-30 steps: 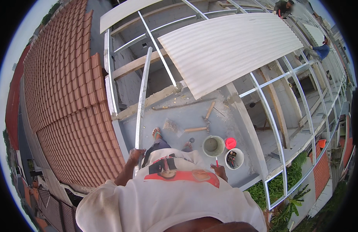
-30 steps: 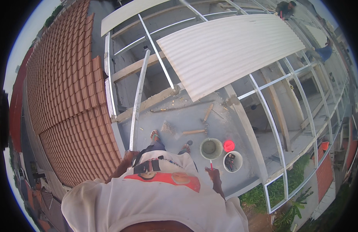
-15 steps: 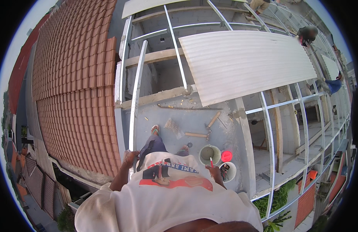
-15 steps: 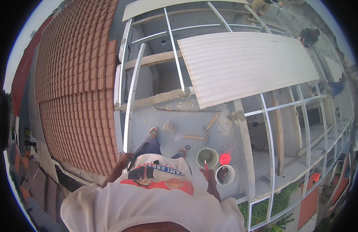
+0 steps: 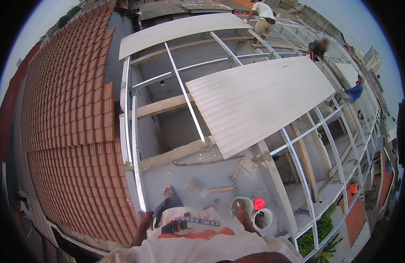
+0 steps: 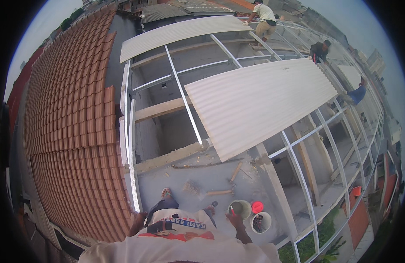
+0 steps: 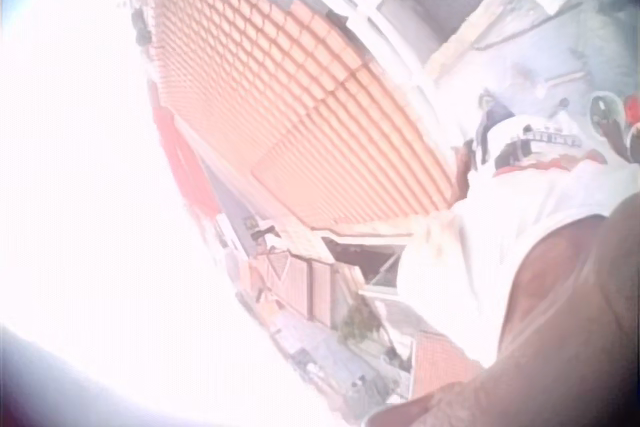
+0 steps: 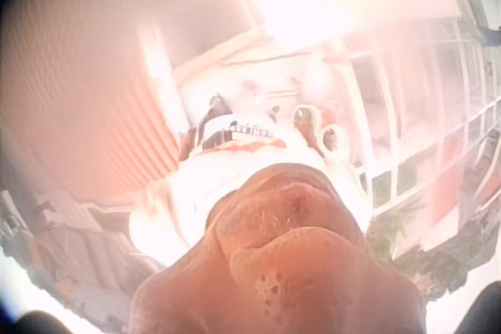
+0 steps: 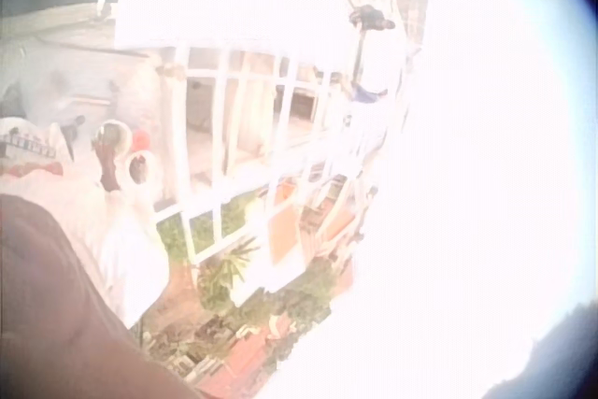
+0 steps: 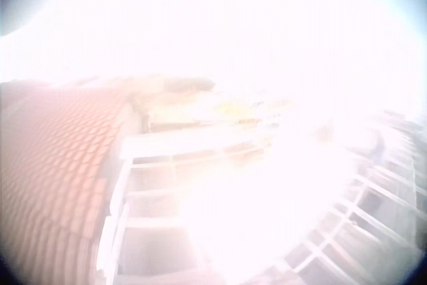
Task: The person positions a large white corrugated roof sheet onto a metal roof frame, then uses a metal ruler and a red marker to measure and mark the sheet for cutting. The person walks on the roof structure to access different sections and continues marking along the sheet's length.
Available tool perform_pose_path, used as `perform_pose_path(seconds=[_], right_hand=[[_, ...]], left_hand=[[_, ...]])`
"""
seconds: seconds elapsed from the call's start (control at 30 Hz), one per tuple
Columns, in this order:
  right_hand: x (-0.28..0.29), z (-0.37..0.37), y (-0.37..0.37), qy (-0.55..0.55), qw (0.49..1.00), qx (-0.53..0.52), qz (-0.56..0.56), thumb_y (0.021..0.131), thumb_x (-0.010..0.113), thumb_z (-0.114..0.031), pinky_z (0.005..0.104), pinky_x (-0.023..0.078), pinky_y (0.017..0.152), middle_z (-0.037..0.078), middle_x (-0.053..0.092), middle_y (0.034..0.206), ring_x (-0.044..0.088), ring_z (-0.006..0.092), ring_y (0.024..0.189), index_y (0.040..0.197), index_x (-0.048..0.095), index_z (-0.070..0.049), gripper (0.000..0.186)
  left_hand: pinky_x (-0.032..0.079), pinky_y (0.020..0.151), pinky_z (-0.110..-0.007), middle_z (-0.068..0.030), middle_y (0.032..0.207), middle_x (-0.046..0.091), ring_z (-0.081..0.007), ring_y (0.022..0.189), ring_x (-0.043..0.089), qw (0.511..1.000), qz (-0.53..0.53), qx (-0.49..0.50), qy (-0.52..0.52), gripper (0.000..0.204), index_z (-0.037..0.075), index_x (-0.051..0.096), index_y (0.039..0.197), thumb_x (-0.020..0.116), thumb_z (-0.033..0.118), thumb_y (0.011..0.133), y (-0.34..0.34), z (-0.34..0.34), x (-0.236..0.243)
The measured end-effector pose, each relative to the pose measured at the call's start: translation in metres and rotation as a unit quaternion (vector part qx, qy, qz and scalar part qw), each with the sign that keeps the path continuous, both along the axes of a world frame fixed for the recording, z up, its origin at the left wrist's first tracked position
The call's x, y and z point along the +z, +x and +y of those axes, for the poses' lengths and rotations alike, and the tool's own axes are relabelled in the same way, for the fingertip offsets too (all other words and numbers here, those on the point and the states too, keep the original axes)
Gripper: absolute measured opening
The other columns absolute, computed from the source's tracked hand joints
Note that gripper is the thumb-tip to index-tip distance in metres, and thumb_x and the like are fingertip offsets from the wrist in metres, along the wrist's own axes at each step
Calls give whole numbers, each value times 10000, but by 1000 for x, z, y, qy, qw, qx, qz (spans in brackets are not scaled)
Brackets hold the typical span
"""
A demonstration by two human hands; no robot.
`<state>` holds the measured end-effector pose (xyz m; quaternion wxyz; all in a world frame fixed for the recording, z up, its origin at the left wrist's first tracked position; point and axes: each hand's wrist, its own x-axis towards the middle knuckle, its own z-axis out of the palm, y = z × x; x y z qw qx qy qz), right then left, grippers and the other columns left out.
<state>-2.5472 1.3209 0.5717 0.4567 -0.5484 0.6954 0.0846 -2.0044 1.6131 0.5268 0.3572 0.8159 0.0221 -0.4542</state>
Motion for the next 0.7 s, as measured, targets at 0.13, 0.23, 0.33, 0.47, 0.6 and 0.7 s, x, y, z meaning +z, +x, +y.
perform_pose_path(seconds=[0.13,0.23,0.33,0.47,0.6,0.7], right_hand=[[28,19,72,-14,999,0,-34,924,630,-608,425,514,731,129,704,745,695,272,770,850,797,-53,584],[17,24,119,21,997,-32,-61,954,599,-610,398,465,587,72,595,602,613,221,592,787,748,-63,592],[16,37,148,34,991,-79,-104,961,616,-599,365,390,422,12,483,517,503,160,434,696,651,-56,605],[13,36,169,104,977,-109,-150,1026,549,-538,331,353,405,-26,427,527,426,119,421,821,703,-36,564],[36,26,184,117,979,-105,-133,1068,489,-483,306,293,395,-47,382,540,355,109,399,895,722,-13,553],[19,14,158,114,981,-95,-124,1068,495,-482,311,306,391,-44,397,544,361,110,395,901,724,-9,551]], left_hand=[[507,918,-424,-226,1079,727,-281,1028,684,997,-16,-79,-1,497,-102,725,1095,735,348,886,34,-13,74],[534,806,-430,-167,919,709,-228,850,682,979,-64,-193,-22,386,-137,690,1022,760,204,857,71,5,71],[545,684,-403,-145,786,713,-230,703,683,991,-31,-126,16,359,-111,733,923,786,230,824,90,-28,109],[539,654,-399,-179,748,738,-255,638,690,996,8,-85,23,387,-101,766,881,825,267,776,107,-32,94],[520,613,-394,-148,706,718,-216,607,665,964,-111,-240,-19,334,-84,752,818,809,245,810,107,-29,131],[502,581,-383,-130,693,706,-181,599,641,983,-59,-174,10,345,-85,741,795,792,252,841,92,-54,155]])
